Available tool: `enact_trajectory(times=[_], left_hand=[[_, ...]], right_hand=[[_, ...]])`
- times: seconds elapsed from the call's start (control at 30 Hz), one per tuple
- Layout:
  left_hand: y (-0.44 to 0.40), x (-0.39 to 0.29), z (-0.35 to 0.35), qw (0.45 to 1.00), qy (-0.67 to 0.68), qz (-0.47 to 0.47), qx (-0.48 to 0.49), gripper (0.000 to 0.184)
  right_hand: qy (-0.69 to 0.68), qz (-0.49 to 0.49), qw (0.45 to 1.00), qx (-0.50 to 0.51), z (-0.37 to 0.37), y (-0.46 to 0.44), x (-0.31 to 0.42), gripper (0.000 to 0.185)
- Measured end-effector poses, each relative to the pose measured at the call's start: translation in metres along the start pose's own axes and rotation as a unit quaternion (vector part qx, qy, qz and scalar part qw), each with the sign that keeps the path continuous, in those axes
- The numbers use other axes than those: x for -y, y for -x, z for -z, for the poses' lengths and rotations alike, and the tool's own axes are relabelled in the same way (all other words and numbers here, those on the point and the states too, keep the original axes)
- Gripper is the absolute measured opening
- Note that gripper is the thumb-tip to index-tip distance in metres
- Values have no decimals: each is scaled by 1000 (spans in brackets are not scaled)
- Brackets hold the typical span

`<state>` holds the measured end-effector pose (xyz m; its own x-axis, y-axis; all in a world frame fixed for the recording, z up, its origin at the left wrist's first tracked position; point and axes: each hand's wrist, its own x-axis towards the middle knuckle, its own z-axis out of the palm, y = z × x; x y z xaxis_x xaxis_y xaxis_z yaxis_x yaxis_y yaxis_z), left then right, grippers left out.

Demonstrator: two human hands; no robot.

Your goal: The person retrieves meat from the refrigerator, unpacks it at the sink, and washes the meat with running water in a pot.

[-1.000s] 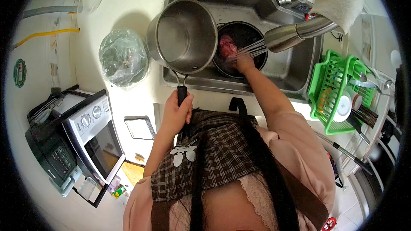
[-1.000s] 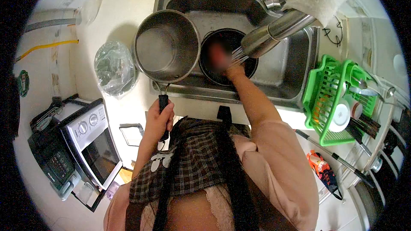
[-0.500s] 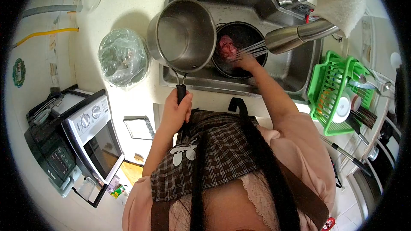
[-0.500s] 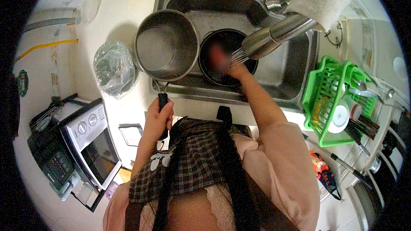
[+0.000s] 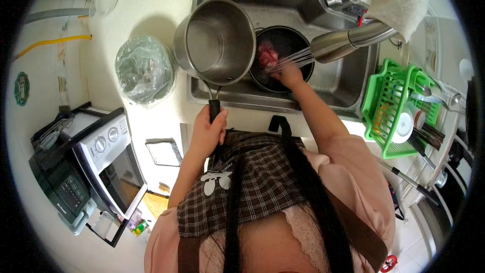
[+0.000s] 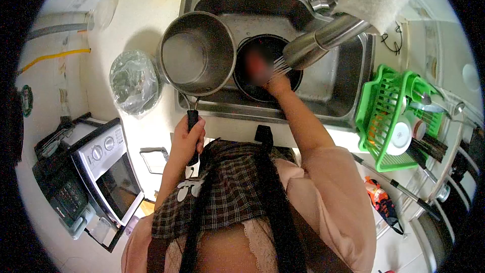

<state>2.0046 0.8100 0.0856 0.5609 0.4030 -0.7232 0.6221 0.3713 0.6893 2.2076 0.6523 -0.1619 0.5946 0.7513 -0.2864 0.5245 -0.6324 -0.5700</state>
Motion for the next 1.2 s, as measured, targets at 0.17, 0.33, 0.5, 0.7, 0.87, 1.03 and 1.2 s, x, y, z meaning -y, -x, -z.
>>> enact_trajectory(times=[0.17, 0.33, 0.5, 0.7, 0.87, 1.03, 1.2], left_hand=[[1, 0, 0, 1000, -2, -6, 8, 21], [3, 0, 2, 1000, -2, 0, 7, 20], [4, 2, 2, 1000, 9, 4, 6, 20], [7, 2, 3, 1000, 2, -1, 9, 21], [6, 4, 4, 1000, 4, -4, 10, 21], [6, 1, 2, 1000, -15, -3, -5, 21], [5, 5, 3, 1000, -3, -7, 12, 21]], right_hand=[[96, -112, 983, 106, 6, -14, -3, 40], [-89, -151, 983, 46, 5, -15, -25, 44], [-78, -88, 993, 8, 3, -18, -27, 38], [-41, 54, 998, -2, 17, -10, -9, 34], [-64, 113, 991, -1, 21, -6, -16, 30], [-23, 106, 991, -81, 29, -12, -51, 27], [-11, 39, 996, -82, 41, -12, -47, 24]])
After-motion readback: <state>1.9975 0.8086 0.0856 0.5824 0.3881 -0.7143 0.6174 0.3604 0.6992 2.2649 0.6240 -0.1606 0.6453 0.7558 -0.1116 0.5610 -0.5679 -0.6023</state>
